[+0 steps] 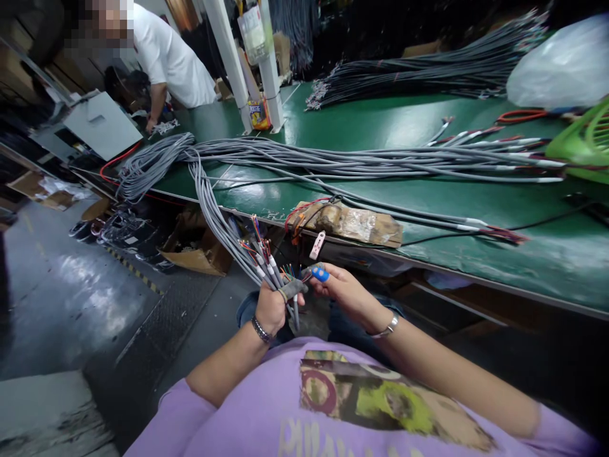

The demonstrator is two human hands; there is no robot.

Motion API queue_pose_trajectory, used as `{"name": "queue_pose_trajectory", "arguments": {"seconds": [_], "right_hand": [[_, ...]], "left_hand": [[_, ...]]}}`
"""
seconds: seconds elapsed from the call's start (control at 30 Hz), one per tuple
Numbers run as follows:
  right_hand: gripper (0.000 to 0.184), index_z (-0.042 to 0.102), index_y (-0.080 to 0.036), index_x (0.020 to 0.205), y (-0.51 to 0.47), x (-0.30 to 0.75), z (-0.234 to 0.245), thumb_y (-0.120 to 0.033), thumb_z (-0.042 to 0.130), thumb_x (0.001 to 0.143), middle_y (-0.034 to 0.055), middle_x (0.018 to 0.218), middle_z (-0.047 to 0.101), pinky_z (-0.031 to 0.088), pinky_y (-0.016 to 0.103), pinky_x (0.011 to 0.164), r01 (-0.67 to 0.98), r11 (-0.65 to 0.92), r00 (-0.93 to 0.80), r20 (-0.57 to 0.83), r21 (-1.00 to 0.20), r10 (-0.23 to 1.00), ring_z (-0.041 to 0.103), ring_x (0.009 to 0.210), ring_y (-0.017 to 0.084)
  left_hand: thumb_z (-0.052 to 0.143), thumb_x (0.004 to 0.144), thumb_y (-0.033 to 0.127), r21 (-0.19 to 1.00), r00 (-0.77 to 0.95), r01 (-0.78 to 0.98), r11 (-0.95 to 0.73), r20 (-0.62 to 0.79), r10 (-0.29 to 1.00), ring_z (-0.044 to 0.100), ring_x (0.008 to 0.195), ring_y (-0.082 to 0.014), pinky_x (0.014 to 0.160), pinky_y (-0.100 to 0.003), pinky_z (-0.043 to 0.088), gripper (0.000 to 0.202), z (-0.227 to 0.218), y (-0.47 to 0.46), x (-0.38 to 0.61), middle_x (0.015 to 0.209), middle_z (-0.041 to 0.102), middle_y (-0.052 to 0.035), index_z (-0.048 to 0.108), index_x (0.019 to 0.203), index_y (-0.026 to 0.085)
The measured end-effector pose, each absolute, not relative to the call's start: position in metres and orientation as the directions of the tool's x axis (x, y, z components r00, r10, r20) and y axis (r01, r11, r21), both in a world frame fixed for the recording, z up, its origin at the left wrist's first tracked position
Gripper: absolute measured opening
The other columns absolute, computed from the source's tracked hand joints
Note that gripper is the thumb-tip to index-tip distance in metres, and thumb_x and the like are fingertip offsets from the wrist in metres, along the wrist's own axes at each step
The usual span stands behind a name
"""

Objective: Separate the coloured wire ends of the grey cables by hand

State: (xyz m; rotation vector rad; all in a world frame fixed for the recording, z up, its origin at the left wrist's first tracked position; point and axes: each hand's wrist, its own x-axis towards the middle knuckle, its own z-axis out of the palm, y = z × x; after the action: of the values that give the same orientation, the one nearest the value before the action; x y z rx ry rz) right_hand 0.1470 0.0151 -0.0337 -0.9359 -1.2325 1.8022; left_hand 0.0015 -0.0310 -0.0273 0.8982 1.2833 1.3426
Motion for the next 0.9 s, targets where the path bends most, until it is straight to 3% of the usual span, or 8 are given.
{"name": "queue_pose_trajectory", "arguments": {"seconds": [0.33, 0.63, 0.77, 0.9], "right_hand": [[0.033, 0.063, -0.017, 0.086, 0.013, 0.136, -0.01, -0.048, 0.065, 0.076, -0.0004, 0.056, 0.063, 0.038, 0.027, 0.054, -0.192, -0.242, -0.631, -0.069, -0.951, 0.773, 0.056, 0.051, 0.014], [0.031, 0.058, -0.018, 0.07, 0.008, 0.13, -0.016, -0.046, 0.071, 0.07, -0.0035, 0.051, 0.057, 0.036, 0.025, 0.052, -0.234, -0.296, -0.49, -0.15, -0.926, 0.859, 0.05, 0.048, 0.011], [0.031, 0.061, -0.017, 0.071, 0.015, 0.139, -0.029, -0.043, 0.076, 0.065, -0.0043, 0.059, 0.055, 0.041, 0.024, 0.055, -0.363, -0.39, -0.442, -0.212, -0.846, 0.871, 0.045, 0.051, 0.007], [0.032, 0.063, -0.019, 0.077, 0.032, 0.156, -0.038, -0.051, 0.065, 0.077, 0.0012, 0.071, 0.062, 0.049, 0.026, 0.057, -0.481, -0.517, -0.447, -0.31, -0.708, 0.839, 0.051, 0.055, 0.01]], "left_hand": [[0.071, 0.068, 0.041, 0.984, -0.161, -0.128, 0.128, -0.148, 0.976, 0.047, 0.036, -0.0098, 0.043, -0.023, 0.038, 0.033, -0.034, -0.034, 0.002, 0.042, 0.057, -0.001, 0.063, 0.052, 0.014], [0.072, 0.068, 0.04, 0.976, -0.148, -0.16, 0.146, -0.17, 0.974, 0.05, 0.04, -0.0098, 0.044, -0.022, 0.037, 0.033, -0.033, -0.036, 0.002, 0.043, 0.057, -0.001, 0.062, 0.052, 0.013], [0.073, 0.066, 0.042, 0.98, -0.16, -0.164, 0.117, -0.144, 0.977, 0.05, 0.04, -0.0103, 0.042, -0.022, 0.035, 0.032, -0.025, -0.036, 0.002, 0.042, 0.056, -0.0009, 0.063, 0.054, 0.014], [0.071, 0.067, 0.043, 0.976, -0.131, -0.19, 0.106, -0.132, 0.983, 0.05, 0.041, -0.011, 0.042, -0.022, 0.034, 0.031, -0.02, -0.034, -0.001, 0.041, 0.056, -0.0015, 0.066, 0.059, 0.014]]}}
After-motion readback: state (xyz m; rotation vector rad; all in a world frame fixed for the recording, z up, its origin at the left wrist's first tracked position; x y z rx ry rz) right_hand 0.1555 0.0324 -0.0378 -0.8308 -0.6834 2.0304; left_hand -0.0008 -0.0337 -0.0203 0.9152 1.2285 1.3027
